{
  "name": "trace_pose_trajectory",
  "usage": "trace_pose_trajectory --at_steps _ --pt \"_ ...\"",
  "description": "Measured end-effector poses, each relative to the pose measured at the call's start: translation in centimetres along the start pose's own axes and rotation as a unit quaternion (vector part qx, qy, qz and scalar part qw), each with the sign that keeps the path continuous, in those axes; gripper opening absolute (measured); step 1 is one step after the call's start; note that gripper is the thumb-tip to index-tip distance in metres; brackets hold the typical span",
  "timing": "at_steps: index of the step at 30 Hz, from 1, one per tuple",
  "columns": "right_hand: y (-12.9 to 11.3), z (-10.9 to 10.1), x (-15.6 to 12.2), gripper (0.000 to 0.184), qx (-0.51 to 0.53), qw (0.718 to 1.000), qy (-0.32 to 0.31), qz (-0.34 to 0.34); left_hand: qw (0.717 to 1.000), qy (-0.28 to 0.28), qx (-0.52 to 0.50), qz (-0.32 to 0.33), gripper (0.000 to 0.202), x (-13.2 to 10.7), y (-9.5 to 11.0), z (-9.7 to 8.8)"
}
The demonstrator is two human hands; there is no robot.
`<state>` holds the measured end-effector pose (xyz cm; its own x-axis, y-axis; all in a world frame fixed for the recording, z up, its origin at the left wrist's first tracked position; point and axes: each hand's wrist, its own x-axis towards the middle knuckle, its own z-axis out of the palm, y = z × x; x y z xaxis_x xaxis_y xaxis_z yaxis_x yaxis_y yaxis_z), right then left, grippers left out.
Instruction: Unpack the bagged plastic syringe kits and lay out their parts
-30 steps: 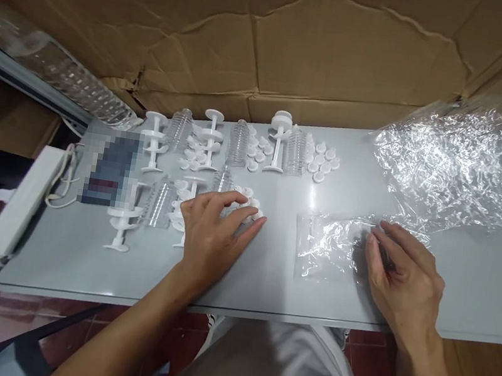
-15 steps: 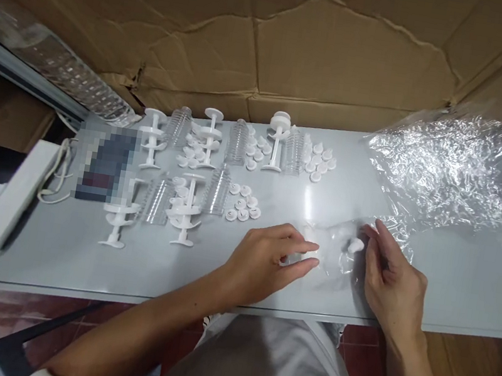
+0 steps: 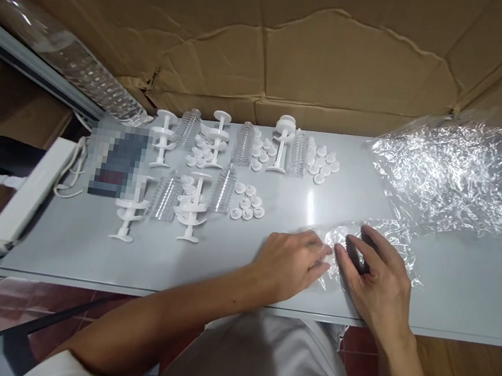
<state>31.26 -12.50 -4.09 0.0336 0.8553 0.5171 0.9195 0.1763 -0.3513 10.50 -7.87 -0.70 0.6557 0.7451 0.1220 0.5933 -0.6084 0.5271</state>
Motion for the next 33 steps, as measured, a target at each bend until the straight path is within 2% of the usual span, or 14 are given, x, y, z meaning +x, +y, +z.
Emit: trace_pose_trajectory --at_steps 3,6,8,10,13,16,17,19,21,23,26,29,31,33 --pt "0.0 0.2 0.0 0.025 0.001 1.0 -0.008 0.011 0.999 0.006 -0.043 -0.005 0.013 -1.8 -0.4 -2.0" --pt "-0.2 0.2 -0.1 0.024 -0.003 1.0 -0.01 0.022 0.998 0.031 -0.061 -0.008 0.024 -4.3 -1.4 -4.6" --pt "-0.5 -0.2 -0.1 0.024 -0.003 1.0 0.002 0.014 0.997 0.079 -0.012 -0.018 0.025 -5.8 -2.2 -5.9" --pt "-0.8 -1.0 -0.1 0.028 0.005 1.0 0.015 -0.006 0.987 0.145 0.07 -0.02 0.017 -6.8 -3.2 -6.5" --pt "-0.9 -2.6 -0.4 0.052 0.043 0.997 -0.027 -0.06 0.965 0.193 0.176 0.0 0.008 -7.1 -4.3 -5.8" --pt "-0.5 -3.9 -1.3 0.071 0.075 0.981 -0.125 -0.13 0.957 0.174 0.233 0.01 0.017 -6.9 -4.7 -4.8" --pt "-0.4 -4.1 -1.6 0.072 0.072 0.975 -0.151 -0.147 0.956 0.166 0.243 0.014 0.018 -6.8 -4.7 -4.6" --pt "-0.3 -4.5 -2.3 0.061 0.049 0.969 -0.179 -0.162 0.956 0.159 0.246 0.025 0.016 -6.7 -4.6 -4.4" --pt "-0.6 -4.7 -2.8 0.043 0.032 0.97 -0.182 -0.161 0.956 0.166 0.237 0.039 0.009 -6.7 -4.6 -4.4" --pt "-1.2 -4.9 -3.1 0.038 0.038 0.972 -0.168 -0.16 0.953 0.182 0.238 0.038 0.005 -6.6 -4.7 -4.4" --pt "-1.9 -5.0 -3.0 0.039 0.045 0.972 -0.158 -0.171 0.94 0.216 0.263 0.019 0.006 -6.5 -5.1 -4.3" --pt "-1.8 -4.9 -2.7 0.056 0.029 0.973 -0.152 -0.174 0.93 0.25 0.269 0.006 0.006 -6.4 -5.5 -4.0" --pt "-1.3 -4.8 -2.6 0.055 0.01 0.984 -0.118 -0.134 0.926 0.27 0.266 0.005 0.005 -6.5 -5.7 -3.8" --pt "-0.6 -4.6 -2.5 0.051 -0.028 0.994 -0.088 -0.057 0.92 0.284 0.271 0.001 0.004 -6.6 -6.0 -3.7"
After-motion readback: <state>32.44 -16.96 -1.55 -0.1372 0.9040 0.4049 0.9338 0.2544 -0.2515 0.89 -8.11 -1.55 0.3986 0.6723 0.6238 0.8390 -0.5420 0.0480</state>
